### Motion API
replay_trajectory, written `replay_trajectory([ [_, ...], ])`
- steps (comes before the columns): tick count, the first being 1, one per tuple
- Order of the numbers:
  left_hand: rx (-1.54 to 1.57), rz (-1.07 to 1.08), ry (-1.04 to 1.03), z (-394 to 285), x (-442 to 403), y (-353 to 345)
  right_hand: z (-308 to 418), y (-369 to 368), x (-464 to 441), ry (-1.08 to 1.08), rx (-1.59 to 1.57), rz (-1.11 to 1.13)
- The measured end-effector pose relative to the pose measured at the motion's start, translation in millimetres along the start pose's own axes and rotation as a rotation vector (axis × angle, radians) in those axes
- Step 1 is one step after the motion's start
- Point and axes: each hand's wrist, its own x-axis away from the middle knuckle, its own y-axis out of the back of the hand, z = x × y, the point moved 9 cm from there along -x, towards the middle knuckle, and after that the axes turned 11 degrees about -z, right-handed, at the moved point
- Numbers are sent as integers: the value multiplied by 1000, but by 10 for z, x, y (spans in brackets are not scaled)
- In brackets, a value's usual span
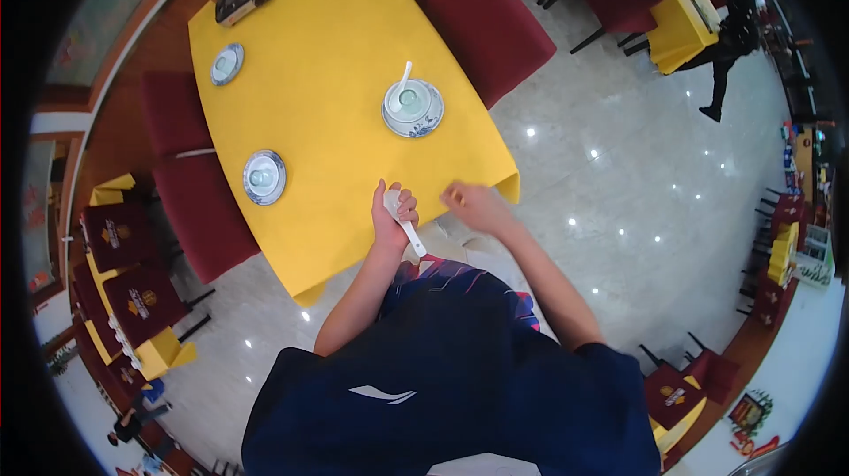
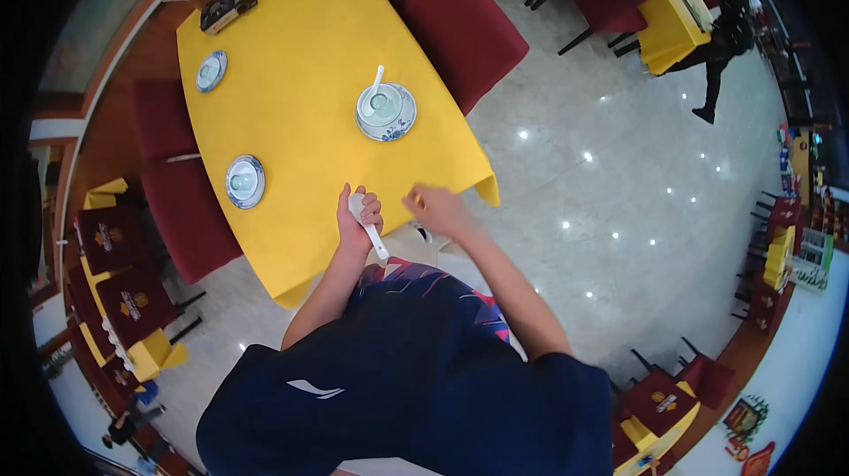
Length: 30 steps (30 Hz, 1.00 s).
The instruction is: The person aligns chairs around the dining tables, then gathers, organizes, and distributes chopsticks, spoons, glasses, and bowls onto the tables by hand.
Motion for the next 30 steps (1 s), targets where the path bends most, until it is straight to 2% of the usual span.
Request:
replay_trajectory([
  [2,50,-26,-8,-42,-77,-51,-86,239,-516,138,275,-178],
  [6,155,-33,-97,-102,-101,-53,21,424,-1663,334,433,-241],
  [10,284,-18,-250,-107,-173,102,121,96,-2689,575,555,-160],
  [11,337,-38,-333,-90,-168,174,108,-56,-2857,676,630,-135],
  [13,404,-47,-488,51,-107,267,5,-346,-3159,724,703,2],
  [14,441,-65,-531,201,-72,303,-53,-484,-3259,737,797,94],
  [16,510,-147,-698,518,-21,384,-49,-617,-3390,793,769,198],
  [18,600,-101,-774,961,-35,326,-108,-739,-3430,850,818,302],
  [20,768,-168,-833,1383,-127,324,-65,-748,-3469,906,790,337],
  [22,859,-148,-872,1780,-230,285,-133,-742,-3411,944,772,382],
  [25,929,-105,-951,2065,-309,110,15,-648,-3466,1042,740,394],
  [27,934,-98,-1017,2167,-330,49,75,-411,-3436,1084,665,325],
  [30,919,-38,-1099,2264,-395,-40,17,206,-3300,1004,432,265],
])
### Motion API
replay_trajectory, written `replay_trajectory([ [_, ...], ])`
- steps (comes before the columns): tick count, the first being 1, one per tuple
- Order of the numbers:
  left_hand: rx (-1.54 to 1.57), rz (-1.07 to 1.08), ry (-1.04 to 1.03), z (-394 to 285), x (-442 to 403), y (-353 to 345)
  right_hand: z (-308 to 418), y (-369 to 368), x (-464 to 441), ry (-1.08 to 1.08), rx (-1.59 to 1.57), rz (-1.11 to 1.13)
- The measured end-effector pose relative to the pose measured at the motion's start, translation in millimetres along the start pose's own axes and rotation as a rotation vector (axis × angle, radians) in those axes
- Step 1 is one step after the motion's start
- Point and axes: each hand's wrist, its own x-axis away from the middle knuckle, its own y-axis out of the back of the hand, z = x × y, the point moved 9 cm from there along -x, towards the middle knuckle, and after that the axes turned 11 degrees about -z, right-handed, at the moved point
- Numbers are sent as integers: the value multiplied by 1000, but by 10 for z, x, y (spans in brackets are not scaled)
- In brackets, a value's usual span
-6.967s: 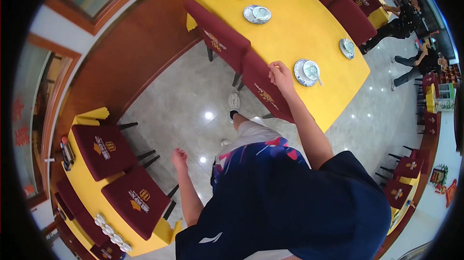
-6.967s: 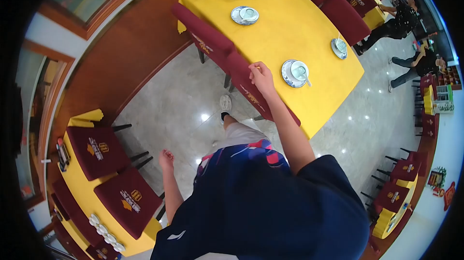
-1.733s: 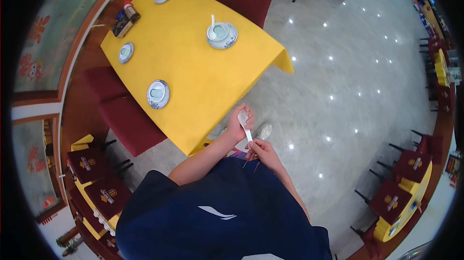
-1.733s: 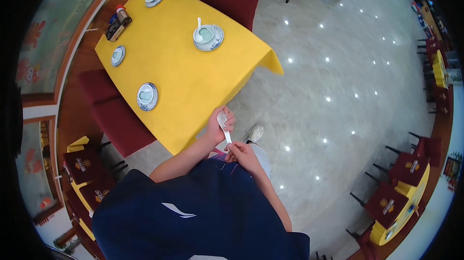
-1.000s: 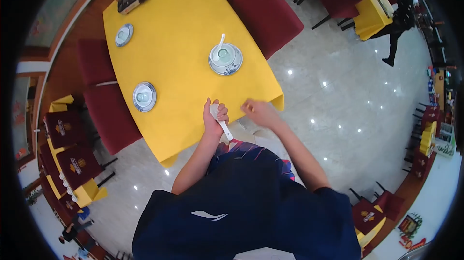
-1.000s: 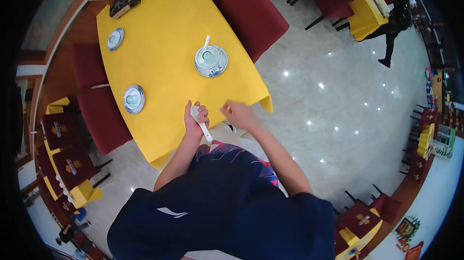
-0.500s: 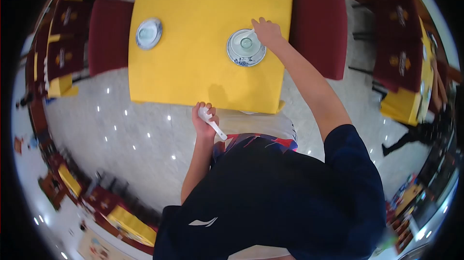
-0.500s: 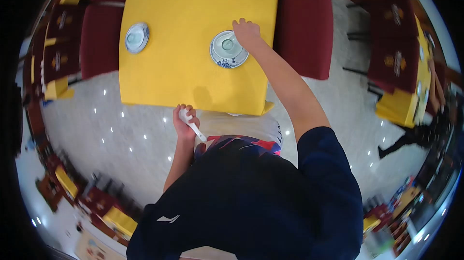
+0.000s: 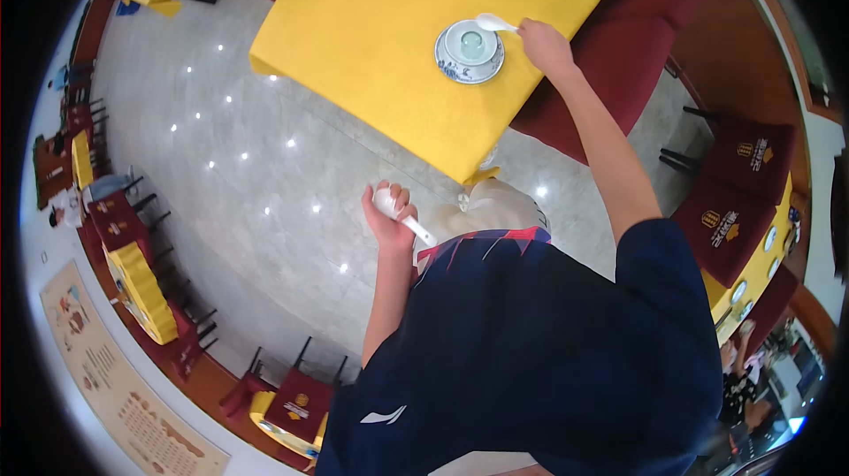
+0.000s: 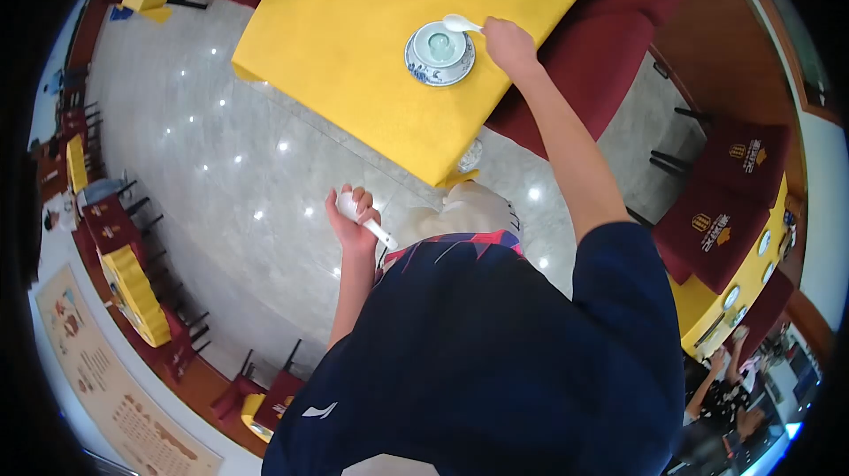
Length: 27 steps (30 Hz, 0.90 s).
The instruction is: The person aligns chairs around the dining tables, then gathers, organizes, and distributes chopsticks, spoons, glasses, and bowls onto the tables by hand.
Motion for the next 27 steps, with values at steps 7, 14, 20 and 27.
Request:
replay_trajectory([
  [7,-85,106,22,874,-140,163,488,663,2315,-554,-1140,265],
  [14,-194,-24,36,1985,231,80,557,1062,3750,-734,-1147,298],
  [20,-162,151,149,2714,313,11,68,1342,3986,-642,-976,334],
  [27,-184,171,250,3923,377,-464,-996,1603,4063,-616,-1053,586],
])
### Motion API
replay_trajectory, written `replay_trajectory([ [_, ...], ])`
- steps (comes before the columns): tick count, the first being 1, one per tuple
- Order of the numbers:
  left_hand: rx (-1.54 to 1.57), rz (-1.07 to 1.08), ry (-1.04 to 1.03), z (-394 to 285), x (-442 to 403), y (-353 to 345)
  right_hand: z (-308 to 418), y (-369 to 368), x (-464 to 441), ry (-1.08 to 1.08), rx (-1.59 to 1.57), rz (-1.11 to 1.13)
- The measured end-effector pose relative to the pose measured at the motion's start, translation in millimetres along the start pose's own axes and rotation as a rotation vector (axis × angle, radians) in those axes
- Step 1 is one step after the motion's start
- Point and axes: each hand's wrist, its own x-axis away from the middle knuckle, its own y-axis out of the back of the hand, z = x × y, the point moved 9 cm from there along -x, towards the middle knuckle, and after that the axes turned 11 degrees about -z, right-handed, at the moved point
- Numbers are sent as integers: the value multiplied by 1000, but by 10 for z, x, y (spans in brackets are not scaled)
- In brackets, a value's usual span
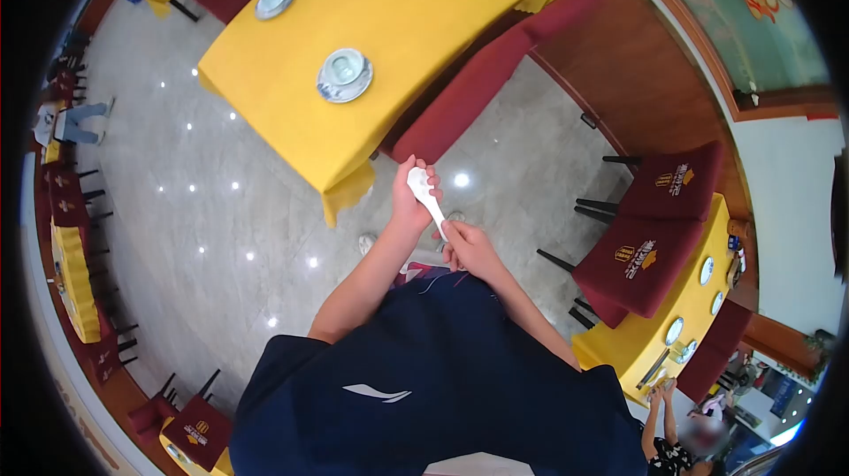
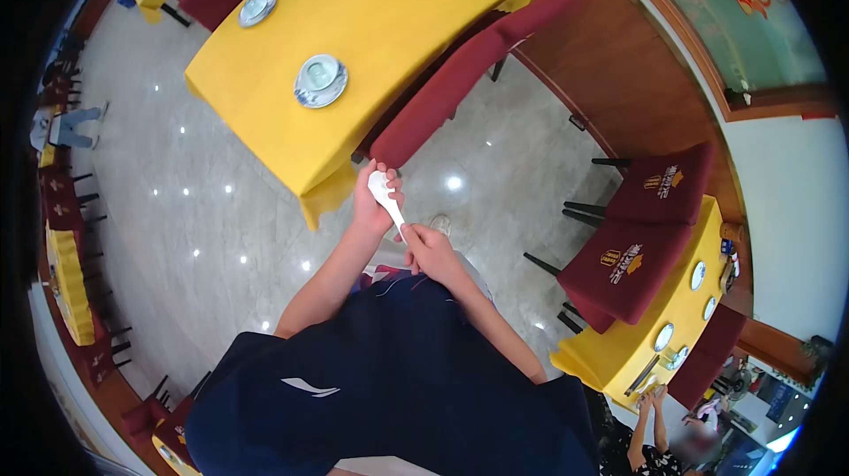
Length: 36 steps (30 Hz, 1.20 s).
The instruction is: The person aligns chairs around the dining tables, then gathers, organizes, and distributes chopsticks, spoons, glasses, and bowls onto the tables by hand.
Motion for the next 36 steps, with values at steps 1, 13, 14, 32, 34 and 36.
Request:
replay_trajectory([
  [1,-17,5,-1,160,-42,-105,-53,186,-18,11,-14,-4],
  [13,-246,-24,-89,694,-728,-917,263,1145,-564,104,-133,199],
  [14,-194,-22,-70,663,-835,-988,342,1179,-674,102,-93,198],
  [32,231,169,-118,-245,-2226,-2225,2931,3089,-3911,229,313,-173],
  [34,217,111,-187,-316,-2336,-2193,3146,3413,-4513,297,501,-322],
  [36,224,40,-237,-361,-2412,-2239,3184,3702,-5238,376,681,-438],
])
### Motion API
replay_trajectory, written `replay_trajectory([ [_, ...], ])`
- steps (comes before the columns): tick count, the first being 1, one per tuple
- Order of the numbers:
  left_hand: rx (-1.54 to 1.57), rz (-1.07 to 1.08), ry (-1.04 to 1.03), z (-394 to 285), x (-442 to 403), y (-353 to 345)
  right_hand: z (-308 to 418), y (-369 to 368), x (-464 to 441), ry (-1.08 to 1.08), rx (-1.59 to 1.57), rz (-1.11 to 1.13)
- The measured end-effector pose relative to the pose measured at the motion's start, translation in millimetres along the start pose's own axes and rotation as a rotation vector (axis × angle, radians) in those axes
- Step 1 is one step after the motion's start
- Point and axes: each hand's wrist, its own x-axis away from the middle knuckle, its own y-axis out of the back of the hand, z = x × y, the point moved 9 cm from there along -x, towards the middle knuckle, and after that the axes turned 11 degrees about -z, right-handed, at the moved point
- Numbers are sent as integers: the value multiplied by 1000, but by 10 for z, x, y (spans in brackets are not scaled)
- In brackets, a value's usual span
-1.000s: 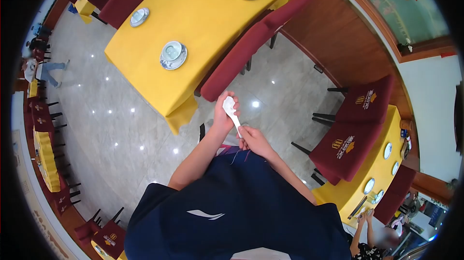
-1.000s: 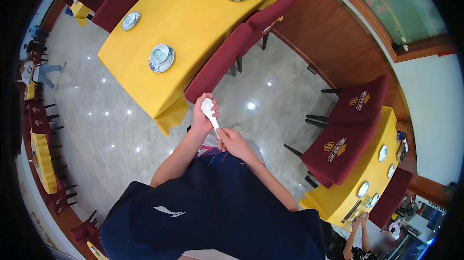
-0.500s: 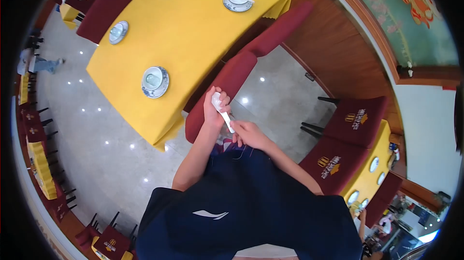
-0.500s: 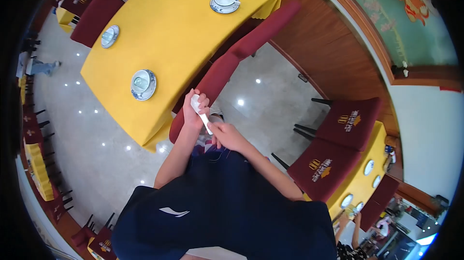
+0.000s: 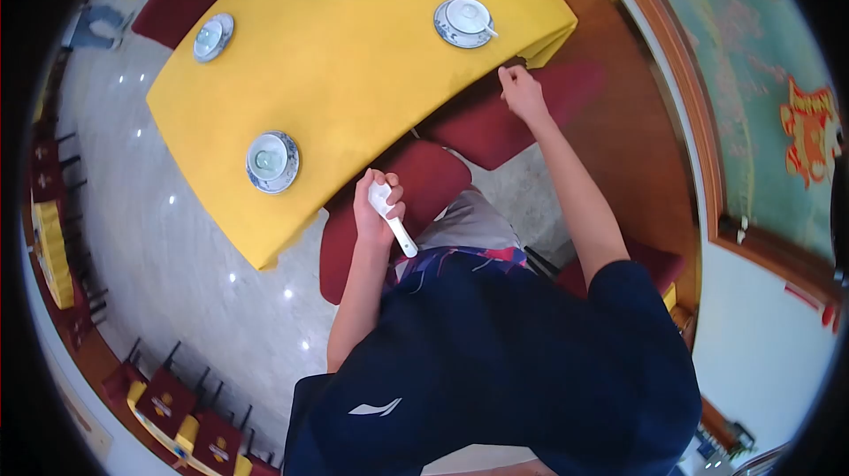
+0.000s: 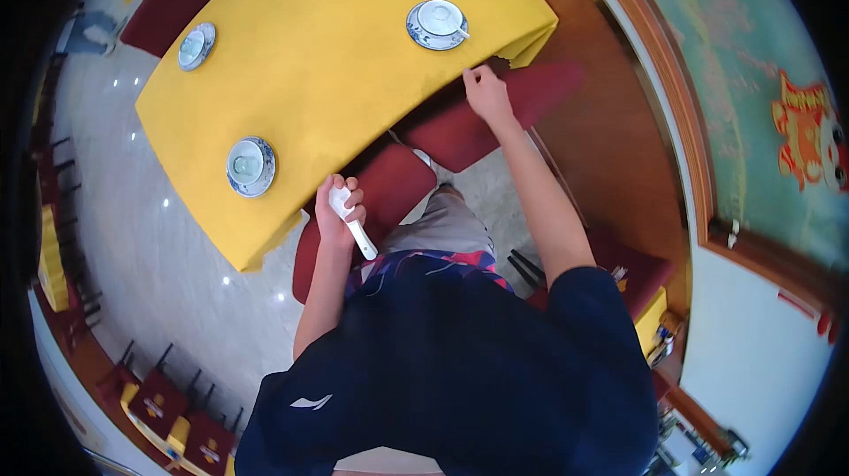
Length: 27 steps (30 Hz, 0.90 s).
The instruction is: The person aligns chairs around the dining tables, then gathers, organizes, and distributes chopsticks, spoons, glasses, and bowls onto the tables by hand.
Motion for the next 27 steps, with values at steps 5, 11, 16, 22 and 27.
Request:
replay_trajectory([
  [5,93,-48,-170,91,-164,-136,-46,-339,-982,168,393,31],
  [11,521,157,-229,584,-355,-643,-97,-608,-1628,297,444,221],
  [16,465,135,-259,856,-462,-857,-78,-690,-1884,503,407,184],
  [22,369,-18,-420,914,-462,-856,41,-108,-1846,589,248,130],
  [27,373,-107,-420,917,-532,-668,259,410,-1037,230,-378,549],
])
